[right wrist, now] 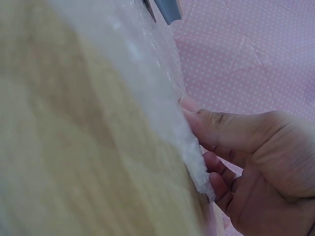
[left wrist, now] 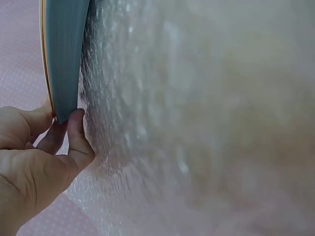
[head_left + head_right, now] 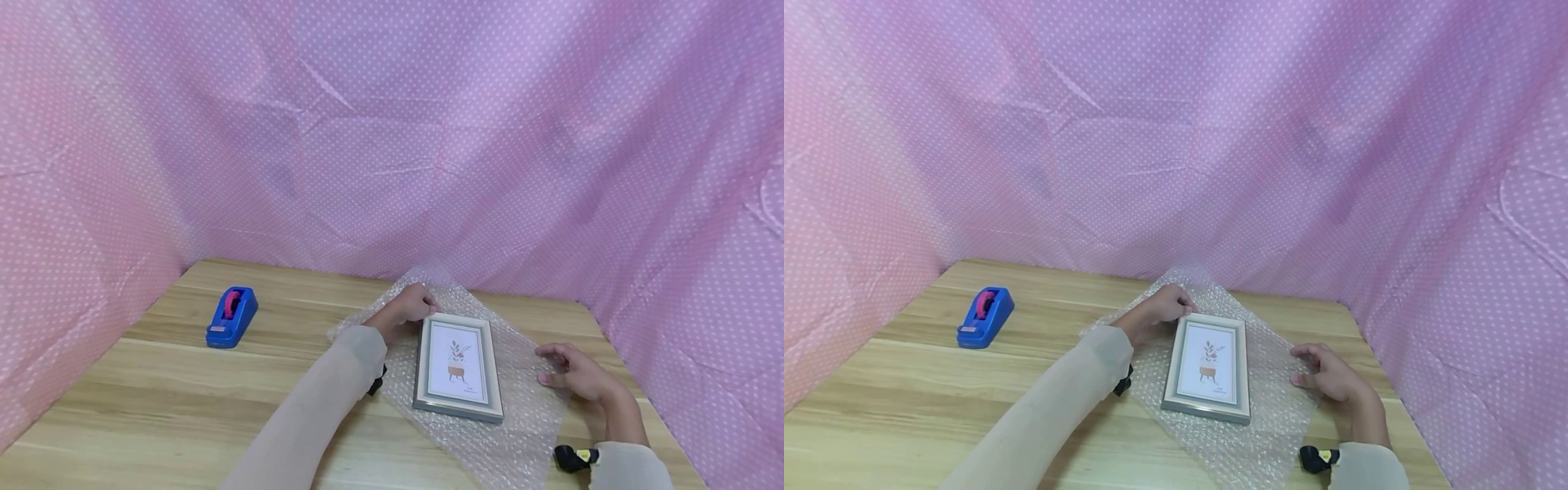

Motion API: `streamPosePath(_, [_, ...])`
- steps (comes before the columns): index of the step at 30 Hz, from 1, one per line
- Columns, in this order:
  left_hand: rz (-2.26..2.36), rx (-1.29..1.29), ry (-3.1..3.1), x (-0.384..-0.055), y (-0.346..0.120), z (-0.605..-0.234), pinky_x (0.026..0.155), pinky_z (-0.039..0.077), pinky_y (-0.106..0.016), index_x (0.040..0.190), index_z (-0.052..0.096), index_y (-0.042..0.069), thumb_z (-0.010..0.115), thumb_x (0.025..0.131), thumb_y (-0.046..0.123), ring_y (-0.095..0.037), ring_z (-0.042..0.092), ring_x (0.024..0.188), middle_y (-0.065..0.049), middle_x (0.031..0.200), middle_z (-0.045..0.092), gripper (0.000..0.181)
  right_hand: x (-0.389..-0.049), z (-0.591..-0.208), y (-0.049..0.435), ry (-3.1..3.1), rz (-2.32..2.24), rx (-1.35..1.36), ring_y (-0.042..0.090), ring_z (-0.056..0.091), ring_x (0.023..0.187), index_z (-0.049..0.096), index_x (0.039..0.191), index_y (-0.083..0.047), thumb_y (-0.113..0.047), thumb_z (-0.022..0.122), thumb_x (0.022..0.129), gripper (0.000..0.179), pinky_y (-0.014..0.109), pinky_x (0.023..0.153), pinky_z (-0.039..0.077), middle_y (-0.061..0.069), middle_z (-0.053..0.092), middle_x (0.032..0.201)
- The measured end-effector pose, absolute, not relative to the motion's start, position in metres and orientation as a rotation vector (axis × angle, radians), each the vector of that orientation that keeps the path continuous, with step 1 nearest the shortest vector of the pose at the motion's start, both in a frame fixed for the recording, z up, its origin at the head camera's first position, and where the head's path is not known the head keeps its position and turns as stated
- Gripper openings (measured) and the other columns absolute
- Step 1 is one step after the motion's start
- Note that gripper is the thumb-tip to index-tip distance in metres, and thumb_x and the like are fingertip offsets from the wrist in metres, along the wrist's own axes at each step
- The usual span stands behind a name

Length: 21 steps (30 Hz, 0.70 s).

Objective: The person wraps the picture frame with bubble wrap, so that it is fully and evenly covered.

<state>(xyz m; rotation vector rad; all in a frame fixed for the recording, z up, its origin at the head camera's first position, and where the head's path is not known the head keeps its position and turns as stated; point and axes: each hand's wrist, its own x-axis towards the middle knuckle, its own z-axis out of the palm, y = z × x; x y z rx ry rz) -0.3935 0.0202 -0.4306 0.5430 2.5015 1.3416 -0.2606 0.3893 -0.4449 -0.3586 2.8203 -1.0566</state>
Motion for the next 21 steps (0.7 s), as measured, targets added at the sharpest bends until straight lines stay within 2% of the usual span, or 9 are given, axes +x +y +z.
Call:
streamPosePath(6, [1.389,0.475,2.472,-0.39,0.022,-0.429,0.069,0.058,-0.028,0.096,0.08,0.003,0.066,0.098,0.003,-0.017,0.069,0.08,-0.007,0.092,0.075,0.015,-0.261,-0.443,0.389,2.819,-1.051,-0.367,0.038,0.05,0.124,0.06,0.133,0.003,-0.023,0.083,0.085,0.059,0.023,0.093,0.044,0.021,0.059,0.132])
streamPosePath(13, [1.296,0.574,2.58,-0.387,0.024,-0.43,0.06,0.048,-0.02,0.093,0.081,0.002,0.068,0.097,0.006,-0.011,0.06,0.073,-0.005,0.091,0.076,0.014,-0.259,-0.441,0.39,2.805,-1.057,-0.371,0.046,0.049,0.13,0.058,0.133,0.004,-0.021,0.082,0.086,0.059,0.022,0.097,0.042,0.024,0.058,0.135])
streamPosePath(21, [1.209,0.596,2.569,-0.382,0.021,-0.431,0.073,0.054,-0.025,0.1,0.08,0.005,0.065,0.097,0.005,-0.013,0.064,0.085,-0.003,0.099,0.076,0.016,-0.258,-0.444,0.391,2.792,-1.069,-0.394,0.047,0.049,0.13,0.058,0.133,0.005,-0.021,0.082,0.086,0.059,0.021,0.097,0.042,0.025,0.059,0.136])
